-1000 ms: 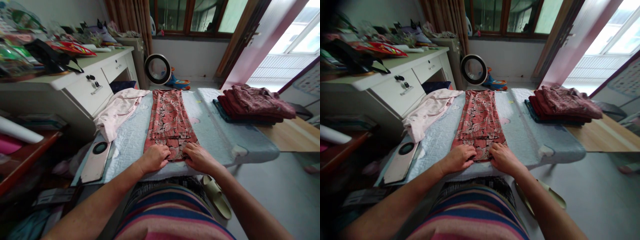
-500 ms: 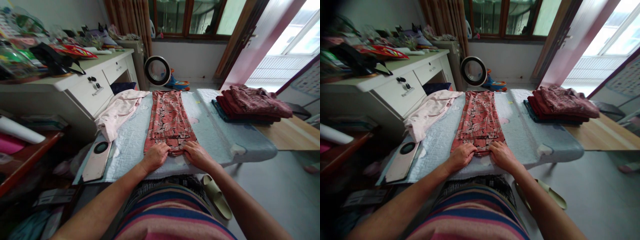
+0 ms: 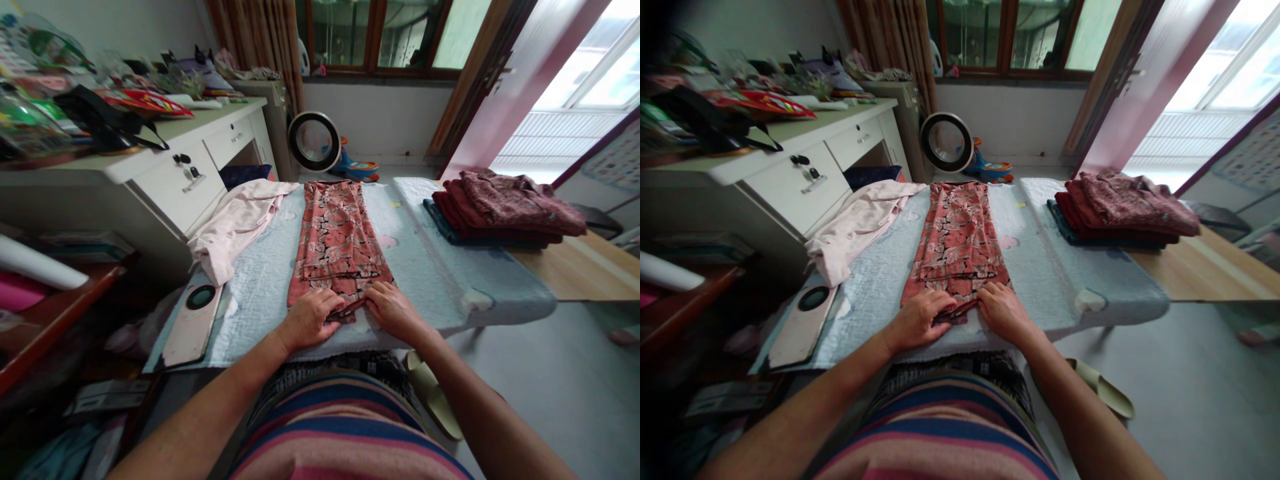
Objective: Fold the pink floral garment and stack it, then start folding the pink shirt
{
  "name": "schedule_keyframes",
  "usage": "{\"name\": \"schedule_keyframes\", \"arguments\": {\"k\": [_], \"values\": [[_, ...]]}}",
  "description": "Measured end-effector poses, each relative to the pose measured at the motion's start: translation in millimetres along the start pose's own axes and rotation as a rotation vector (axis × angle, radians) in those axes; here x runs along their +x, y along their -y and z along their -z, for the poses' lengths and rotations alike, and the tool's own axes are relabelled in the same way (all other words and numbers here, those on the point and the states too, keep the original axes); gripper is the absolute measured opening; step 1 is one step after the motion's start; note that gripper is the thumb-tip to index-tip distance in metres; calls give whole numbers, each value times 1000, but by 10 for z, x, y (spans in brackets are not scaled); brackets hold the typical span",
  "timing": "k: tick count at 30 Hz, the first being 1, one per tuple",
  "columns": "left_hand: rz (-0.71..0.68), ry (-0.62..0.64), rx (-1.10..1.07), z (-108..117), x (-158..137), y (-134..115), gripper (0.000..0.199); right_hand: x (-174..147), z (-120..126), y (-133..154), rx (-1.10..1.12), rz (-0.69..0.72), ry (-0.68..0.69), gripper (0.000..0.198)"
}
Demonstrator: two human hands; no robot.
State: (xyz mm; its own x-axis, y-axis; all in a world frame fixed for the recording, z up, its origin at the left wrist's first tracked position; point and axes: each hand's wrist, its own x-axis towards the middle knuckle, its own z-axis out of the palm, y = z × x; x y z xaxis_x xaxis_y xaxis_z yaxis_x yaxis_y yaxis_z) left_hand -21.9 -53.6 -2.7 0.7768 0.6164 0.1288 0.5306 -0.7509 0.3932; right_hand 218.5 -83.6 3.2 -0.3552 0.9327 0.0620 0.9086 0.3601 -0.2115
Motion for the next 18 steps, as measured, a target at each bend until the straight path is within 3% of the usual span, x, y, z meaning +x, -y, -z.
{"name": "schedule_keyframes", "arguments": {"k": [6, 11, 18], "values": [[-8, 11, 176, 31, 18, -177, 38, -4, -8, 9, -9, 4, -20, 12], [-107, -19, 303, -87, 5, -191, 31, -37, 26, 30, -2, 10, -7, 9], [-105, -41, 302, -159, 17, -130, 29, -125, 7, 12, 2, -2, -2, 27]]}}
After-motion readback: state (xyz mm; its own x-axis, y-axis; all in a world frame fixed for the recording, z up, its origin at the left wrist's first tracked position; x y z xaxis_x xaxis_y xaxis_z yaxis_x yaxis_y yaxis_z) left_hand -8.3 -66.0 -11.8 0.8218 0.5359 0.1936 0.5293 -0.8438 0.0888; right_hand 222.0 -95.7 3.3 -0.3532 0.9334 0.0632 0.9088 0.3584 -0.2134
